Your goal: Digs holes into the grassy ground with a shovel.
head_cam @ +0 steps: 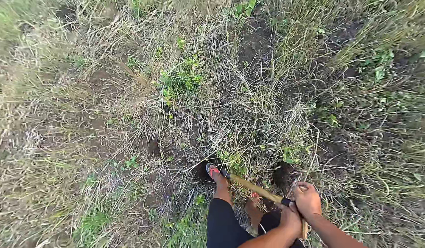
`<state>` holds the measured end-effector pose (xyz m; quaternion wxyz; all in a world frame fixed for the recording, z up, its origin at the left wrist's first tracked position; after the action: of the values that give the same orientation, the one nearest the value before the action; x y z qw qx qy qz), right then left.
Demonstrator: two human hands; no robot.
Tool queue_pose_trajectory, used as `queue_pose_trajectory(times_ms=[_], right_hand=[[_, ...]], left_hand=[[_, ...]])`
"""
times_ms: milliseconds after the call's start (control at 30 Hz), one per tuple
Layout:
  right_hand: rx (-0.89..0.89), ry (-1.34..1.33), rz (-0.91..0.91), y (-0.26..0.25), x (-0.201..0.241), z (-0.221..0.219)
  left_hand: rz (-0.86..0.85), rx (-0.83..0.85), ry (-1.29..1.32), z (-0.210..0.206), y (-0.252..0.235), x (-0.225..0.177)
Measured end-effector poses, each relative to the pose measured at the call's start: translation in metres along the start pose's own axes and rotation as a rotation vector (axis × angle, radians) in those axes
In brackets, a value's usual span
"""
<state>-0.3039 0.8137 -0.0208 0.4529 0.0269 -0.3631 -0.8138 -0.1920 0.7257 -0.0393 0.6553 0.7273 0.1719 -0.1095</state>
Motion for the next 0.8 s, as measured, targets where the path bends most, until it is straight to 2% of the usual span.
queue_pose_trajectory(times_ms=[100,167,233,333,400,467,533,633,700,800], right_hand=[[-0.045,0.085,-0.027,-0.030,-0.032,0.019],[-0.062,0.196,-0.098,-0.052,-0.062,0.032],[-0.091,0.257,-0.143,-0.081,-0.079,0.028],[-0.067,0.101,-0.164,-0.077,-0.093,0.016],[-0.016,-0.129,-0.089,-0.051,-0.069,0.008],[0.050,-0.301,0.009,-0.003,-0.030,-0.005],[0.078,-0.375,0.051,0.062,0.013,-0.023],[0.070,-0.370,0.107,0.134,0.062,-0.055],[0.075,-0.371,0.134,0.160,0.076,-0.069],[0.048,-0.393,0.196,0.180,0.086,-0.064]], left_hand=[[0.016,0.156,0.139,-0.020,-0.013,0.009],[0.028,0.204,0.262,-0.016,-0.013,0.014],[0.057,0.166,0.349,0.010,-0.024,0.024],[0.187,-0.045,0.524,0.068,-0.053,0.087],[0.263,-0.098,0.668,0.099,-0.079,0.109],[0.275,-0.119,0.832,0.122,-0.103,0.112],[0.285,-0.144,1.020,0.144,-0.122,0.109],[0.251,-0.304,1.250,0.191,-0.134,0.111],[0.243,-0.342,1.217,0.213,-0.129,0.124],[0.245,-0.368,1.094,0.225,-0.107,0.128]])
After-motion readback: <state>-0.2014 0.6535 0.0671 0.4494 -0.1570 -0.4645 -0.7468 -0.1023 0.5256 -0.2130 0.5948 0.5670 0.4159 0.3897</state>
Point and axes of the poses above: each hand's wrist, its own y-axis away from the middle knuckle, its own z-axis out of the back of the hand, x = y × z, the point moved 10 cm from there along -y, towards the middle knuckle, and after that the axes turned 10 degrees about y, right-handed, at the moved point
